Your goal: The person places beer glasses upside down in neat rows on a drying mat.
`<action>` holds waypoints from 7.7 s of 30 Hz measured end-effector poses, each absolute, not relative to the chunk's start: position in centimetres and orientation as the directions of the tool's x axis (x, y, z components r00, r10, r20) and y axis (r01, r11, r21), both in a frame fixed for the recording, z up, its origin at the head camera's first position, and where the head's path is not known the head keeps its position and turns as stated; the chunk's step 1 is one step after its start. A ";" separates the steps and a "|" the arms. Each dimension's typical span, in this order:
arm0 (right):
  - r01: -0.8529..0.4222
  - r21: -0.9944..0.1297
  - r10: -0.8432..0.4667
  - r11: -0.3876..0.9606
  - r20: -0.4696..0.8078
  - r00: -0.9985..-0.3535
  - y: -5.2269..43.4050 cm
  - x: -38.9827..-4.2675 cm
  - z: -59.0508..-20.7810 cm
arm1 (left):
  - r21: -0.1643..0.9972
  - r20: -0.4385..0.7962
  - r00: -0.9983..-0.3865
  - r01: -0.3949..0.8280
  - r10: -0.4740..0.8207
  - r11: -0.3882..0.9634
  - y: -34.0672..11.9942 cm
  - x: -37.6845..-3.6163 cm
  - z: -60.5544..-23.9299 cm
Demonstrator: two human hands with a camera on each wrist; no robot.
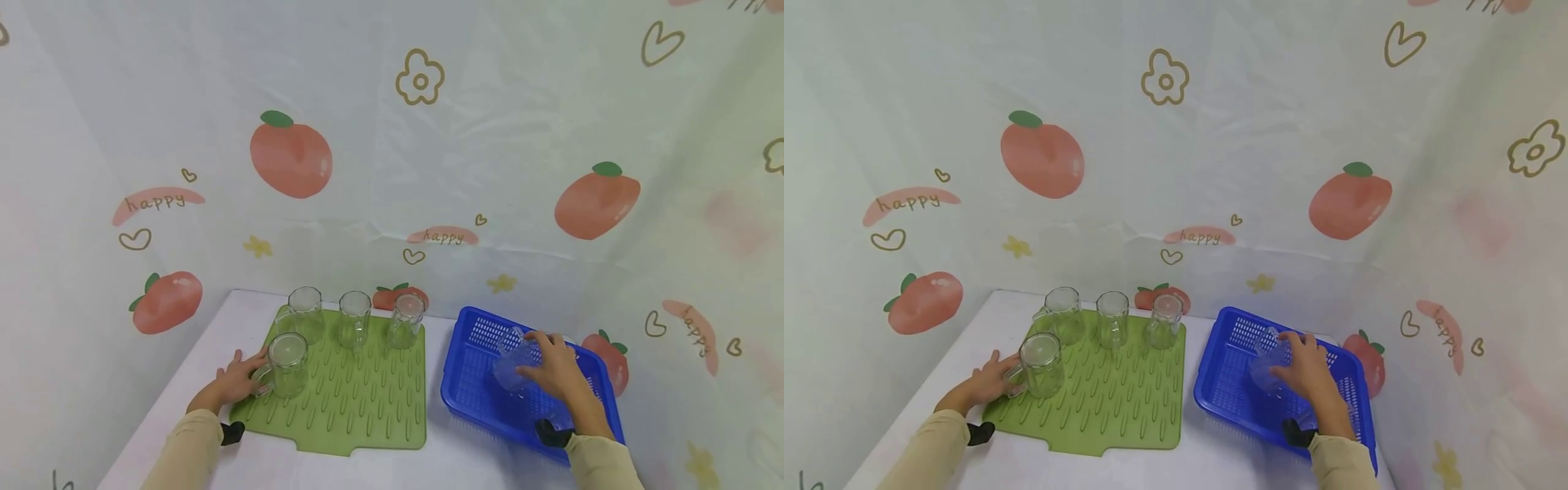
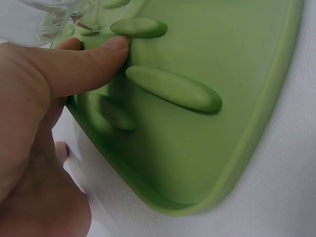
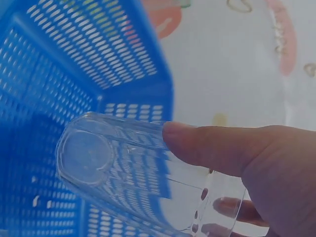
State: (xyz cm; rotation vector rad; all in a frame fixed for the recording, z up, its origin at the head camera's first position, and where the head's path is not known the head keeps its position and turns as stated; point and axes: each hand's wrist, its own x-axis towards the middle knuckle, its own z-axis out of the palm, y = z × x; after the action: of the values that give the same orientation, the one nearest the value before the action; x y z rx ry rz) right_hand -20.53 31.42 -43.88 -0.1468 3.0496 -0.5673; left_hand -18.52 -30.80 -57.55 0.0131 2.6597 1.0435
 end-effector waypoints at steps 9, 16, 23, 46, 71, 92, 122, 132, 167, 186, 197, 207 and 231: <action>-0.161 -0.396 -0.146 0.904 0.069 -0.987 29.2 -19.8 -41.9 | 0.672 -0.273 -0.953 -0.094 0.128 0.734 -31.0 -18.5 -58.8; -0.189 -0.455 -0.148 0.870 0.125 -0.981 27.4 -19.7 -40.9 | 0.674 -0.245 -0.961 -0.072 0.131 0.735 -31.5 -19.0 -59.6; -0.205 -0.518 -0.133 0.830 0.174 -0.976 26.1 -19.5 -40.4 | 0.658 -0.254 -0.959 -0.077 0.125 0.749 -31.4 -19.1 -59.2; -0.297 -0.795 -0.203 0.529 0.222 -0.954 21.1 -18.1 -40.1 | 0.638 -0.263 -0.958 -0.082 0.116 0.765 -30.6 -18.6 -57.5; -0.172 -0.939 -0.261 0.297 0.094 -0.961 15.3 -18.6 -44.7 | 0.636 -0.251 -0.960 -0.064 0.127 0.769 -30.8 -18.6 -57.2; -0.139 -0.973 -0.340 0.182 0.070 -0.938 10.1 -19.2 -48.7 | 0.601 -0.244 -0.962 -0.050 0.124 0.797 -30.9 -18.3 -57.1; -0.078 -0.989 -0.398 0.123 0.023 -0.917 6.7 -18.7 -51.0 | 0.809 0.012 -0.994 -0.056 -0.112 0.585 -31.0 -17.6 -49.9; -0.080 -0.989 -0.416 0.128 0.020 -0.909 6.2 -18.6 -51.5 | 0.814 0.173 -0.985 0.136 -0.013 0.565 -27.4 -17.1 -45.3; 0.034 -0.990 -0.470 -0.139 0.035 -0.882 4.4 -17.1 -50.7 | 0.816 0.221 -0.948 0.308 0.229 0.490 -17.7 -15.8 -45.6; -0.130 -0.982 -0.444 0.139 0.056 -0.894 4.5 -16.9 -51.4 | 0.767 0.339 -0.910 0.415 0.240 0.489 -17.6 -15.9 -45.6; -0.220 -0.936 -0.413 0.275 0.092 -0.906 6.0 -16.9 -51.0 | 0.741 0.326 -0.914 0.407 0.243 0.535 -17.5 -15.9 -45.9; -0.301 -0.794 -0.403 0.528 0.078 -0.912 7.1 -16.9 -50.3 | 0.649 0.351 -0.903 0.426 0.249 0.631 -17.0 -16.1 -46.8; -0.421 -0.469 -0.380 0.777 0.184 -0.907 10.9 -17.3 -48.4 | 0.498 0.297 -0.902 0.427 0.314 0.755 -14.3 -16.7 -48.4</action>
State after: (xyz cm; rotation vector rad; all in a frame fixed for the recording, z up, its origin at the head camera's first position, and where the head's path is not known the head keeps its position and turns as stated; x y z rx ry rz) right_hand -17.32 10.90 -48.42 -0.6850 3.0353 -0.8319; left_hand -16.73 -14.31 -48.36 0.6676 3.1245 0.9659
